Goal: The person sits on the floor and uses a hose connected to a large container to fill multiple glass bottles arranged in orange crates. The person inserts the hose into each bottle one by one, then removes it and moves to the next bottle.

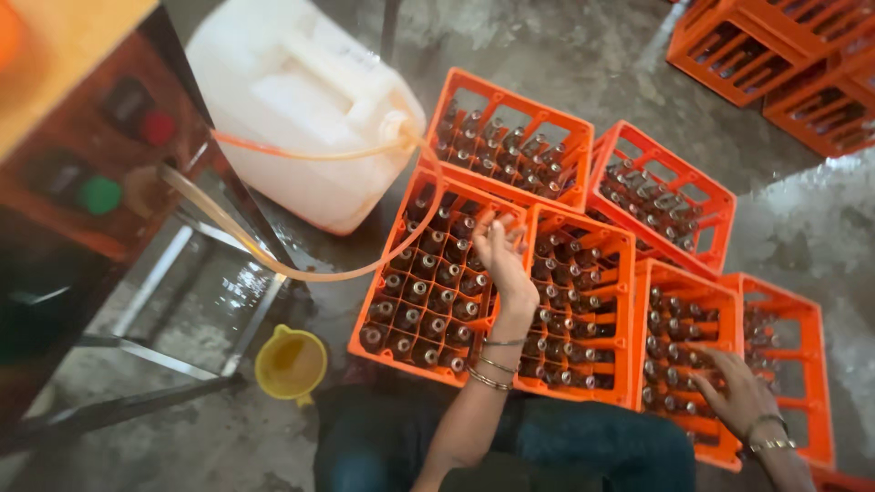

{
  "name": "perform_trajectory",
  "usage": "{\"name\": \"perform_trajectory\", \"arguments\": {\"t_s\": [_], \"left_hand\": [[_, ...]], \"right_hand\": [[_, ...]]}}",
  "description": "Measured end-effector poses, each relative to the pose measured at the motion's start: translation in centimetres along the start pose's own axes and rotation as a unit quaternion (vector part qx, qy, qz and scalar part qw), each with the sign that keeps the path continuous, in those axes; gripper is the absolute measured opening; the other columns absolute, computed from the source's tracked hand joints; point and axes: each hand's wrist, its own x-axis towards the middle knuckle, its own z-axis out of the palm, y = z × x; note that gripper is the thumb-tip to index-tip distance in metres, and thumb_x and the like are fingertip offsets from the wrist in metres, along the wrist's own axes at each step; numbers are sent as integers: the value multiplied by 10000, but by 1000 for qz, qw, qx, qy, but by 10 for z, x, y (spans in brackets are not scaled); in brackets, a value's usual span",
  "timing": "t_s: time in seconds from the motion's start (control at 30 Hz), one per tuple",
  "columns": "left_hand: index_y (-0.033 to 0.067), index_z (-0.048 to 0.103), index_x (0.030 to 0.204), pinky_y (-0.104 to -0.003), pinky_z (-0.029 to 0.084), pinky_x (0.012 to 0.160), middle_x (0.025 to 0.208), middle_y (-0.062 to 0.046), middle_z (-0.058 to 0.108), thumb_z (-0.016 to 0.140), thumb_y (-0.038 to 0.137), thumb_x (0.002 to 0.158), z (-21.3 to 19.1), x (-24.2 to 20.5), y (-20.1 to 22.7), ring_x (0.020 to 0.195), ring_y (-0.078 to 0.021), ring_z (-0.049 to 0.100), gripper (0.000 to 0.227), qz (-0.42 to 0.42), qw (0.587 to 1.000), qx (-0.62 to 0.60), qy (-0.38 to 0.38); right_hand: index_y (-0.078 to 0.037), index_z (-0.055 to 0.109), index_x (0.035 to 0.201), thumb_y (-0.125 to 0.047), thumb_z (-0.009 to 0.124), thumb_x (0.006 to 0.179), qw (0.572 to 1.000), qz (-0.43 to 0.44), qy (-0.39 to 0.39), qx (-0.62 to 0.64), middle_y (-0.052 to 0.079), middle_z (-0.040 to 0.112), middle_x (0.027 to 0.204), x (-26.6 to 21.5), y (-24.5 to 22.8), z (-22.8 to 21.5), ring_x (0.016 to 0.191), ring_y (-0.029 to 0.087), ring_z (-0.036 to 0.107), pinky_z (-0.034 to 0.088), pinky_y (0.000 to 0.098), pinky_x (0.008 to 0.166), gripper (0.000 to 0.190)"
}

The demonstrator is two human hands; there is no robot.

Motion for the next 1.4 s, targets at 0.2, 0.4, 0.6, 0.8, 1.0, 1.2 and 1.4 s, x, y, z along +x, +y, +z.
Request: {"name": "perform_trajectory", "arguments": {"t_s": [0.2, 0.4, 0.6, 0.8, 1.0, 1.2, 1.4], "left_hand": [[110, 569, 1203, -195, 406, 512, 852, -2, 584, 580, 177, 1010, -27, -88, -5, 606, -66, 505, 205, 37, 991, 93, -85], [65, 601, 970, -203, 322, 488, 759, 55, 526, 634, 220, 1092, -147, -130, 96, 597, -37, 445, 201, 184, 946, 251, -90], [122, 585, 1033, -185, 259, 482, 788, 66, 538, 605, 204, 1074, -254, -192, 224, 608, 1, 399, 94, 371, 879, 292, 74], [95, 595, 1024, -193, 285, 497, 739, 70, 462, 630, 187, 1080, -264, -209, 221, 606, -9, 397, 113, 356, 876, 325, 24], [61, 669, 1071, -271, 463, 599, 841, -7, 658, 717, 268, 1002, -258, -157, 173, 690, -96, 586, 223, 237, 734, 623, -128], [156, 786, 846, -490, 564, 692, 871, -106, 758, 614, 221, 836, -334, -129, 45, 840, -297, 741, 185, 149, 186, 938, -252], [146, 804, 916, -437, 552, 687, 948, -110, 768, 624, 243, 845, -366, -154, -81, 873, -276, 740, 217, -56, -169, 925, -337]], "right_hand": [[-182, 608, 1352, -375, 685, 901, 985, -62, 120, 112, 103, 688, 1045, -94, 28, 57, 884, 259, 703, 579, 375, 742, 497], [-129, 670, 1241, -224, 676, 964, 929, -83, 234, 274, 90, 622, 755, -131, -43, 112, 660, 219, 629, 520, 358, 627, 293], [-103, 642, 1274, -209, 643, 1014, 894, -149, 287, 311, 65, 642, 777, -136, -48, 114, 612, 216, 584, 482, 350, 605, 281], [-114, 660, 1262, -143, 646, 1036, 901, -193, 278, 271, 53, 630, 789, -155, -31, 110, 644, 205, 575, 463, 353, 622, 228], [-127, 722, 1145, -71, 636, 1026, 921, -111, 275, 254, 79, 609, 798, -175, -11, 102, 595, 207, 526, 429, 358, 585, 156], [-98, 661, 1262, -136, 681, 1031, 942, -82, 237, 223, 70, 645, 831, -179, -27, 67, 697, 197, 617, 479, 351, 636, 235], [-82, 599, 1351, -212, 715, 1019, 918, -218, 73, 325, 130, 714, 1194, -90, -140, 67, 971, 183, 737, 602, 286, 786, 375]]}}
